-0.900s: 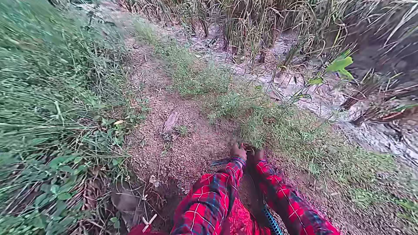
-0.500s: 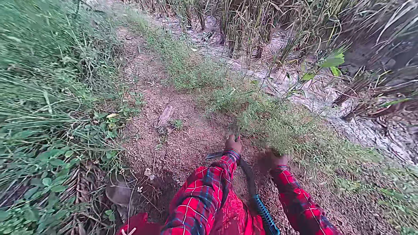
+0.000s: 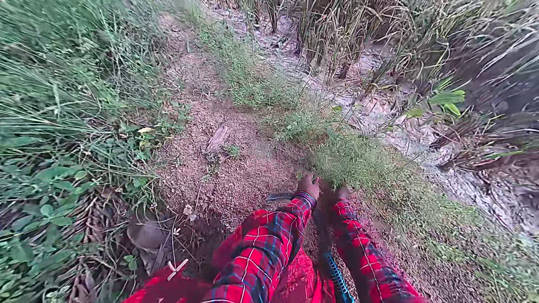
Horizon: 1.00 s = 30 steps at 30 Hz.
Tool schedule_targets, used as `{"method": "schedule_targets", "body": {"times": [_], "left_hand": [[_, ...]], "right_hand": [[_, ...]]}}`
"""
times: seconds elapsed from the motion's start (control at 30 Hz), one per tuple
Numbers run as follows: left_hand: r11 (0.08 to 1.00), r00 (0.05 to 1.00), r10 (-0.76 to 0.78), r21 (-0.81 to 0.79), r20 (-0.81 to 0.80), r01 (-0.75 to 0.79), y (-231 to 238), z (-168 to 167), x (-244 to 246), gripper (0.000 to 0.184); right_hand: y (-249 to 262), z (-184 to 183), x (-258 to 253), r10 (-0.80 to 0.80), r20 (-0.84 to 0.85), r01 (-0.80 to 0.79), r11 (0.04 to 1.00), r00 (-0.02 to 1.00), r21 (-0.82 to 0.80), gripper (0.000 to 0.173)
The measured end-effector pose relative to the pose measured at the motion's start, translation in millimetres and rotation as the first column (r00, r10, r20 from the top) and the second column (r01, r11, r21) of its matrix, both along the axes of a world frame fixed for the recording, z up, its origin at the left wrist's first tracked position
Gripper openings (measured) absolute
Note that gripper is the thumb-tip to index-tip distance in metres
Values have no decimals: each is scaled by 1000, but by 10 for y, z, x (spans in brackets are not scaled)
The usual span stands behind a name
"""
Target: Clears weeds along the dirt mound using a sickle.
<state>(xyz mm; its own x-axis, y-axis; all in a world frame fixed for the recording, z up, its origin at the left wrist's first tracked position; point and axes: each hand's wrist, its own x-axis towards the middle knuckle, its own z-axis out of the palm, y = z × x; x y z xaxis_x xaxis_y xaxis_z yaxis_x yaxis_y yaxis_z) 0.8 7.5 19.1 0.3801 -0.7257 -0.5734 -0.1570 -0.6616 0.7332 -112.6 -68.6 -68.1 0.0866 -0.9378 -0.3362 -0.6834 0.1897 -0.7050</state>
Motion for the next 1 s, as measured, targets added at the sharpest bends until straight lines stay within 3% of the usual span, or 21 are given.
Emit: {"method": "schedule_targets", "body": {"times": [0.07, 0.13, 0.3, 0.4, 0.57, 0.63, 0.7, 0.83, 0.93, 1.0], "left_hand": [[999, 999, -33, 1, -1, 33, -5, 0, -14, 44], [998, 998, -57, -8, -11, 57, -1, -3, -27, 43], [996, 997, -76, -38, 16, 76, 0, 23, 16, 45], [996, 996, -91, -16, 17, 91, 0, 32, -15, 46], [992, 992, -116, -33, 49, 118, 47, 31, -31, 42], [991, 989, -135, -11, 54, 136, 54, 30, -34, 45], [987, 985, -161, -6, 62, 162, 24, 20, -45, 45], [968, 965, -251, 20, 74, 250, 37, 7, -39, 45], [959, 955, -285, 23, 78, 284, 52, 47, -34, 44], [956, 953, -294, 16, 80, 293, 37, 38, -33, 44]], "right_hand": [[-36, -52, -80, -115, 133, 110, 993, 984, 44, 44], [5, 41, -152, -159, 150, 157, 987, 976, 23, 42], [560, 305, -273, -65, 298, 132, 969, 952, -209, 20], [817, 337, -612, 33, 74, -16, 976, 997, -216, 35], [425, -24, -1105, -207, -108, 166, 938, 972, -304, 54], [268, 18, -1104, -202, -271, 152, 969, 941, -196, 64], [157, 103, -968, -143, -324, 124, 989, 935, -77, 65], [191, 60, -758, -170, -5, 168, 982, 986, -91, 48], [287, 130, -801, -281, 250, 317, 941, 927, -117, 40], [403, 182, -892, -230, 327, 297, 940, 917, -171, 33]]}}
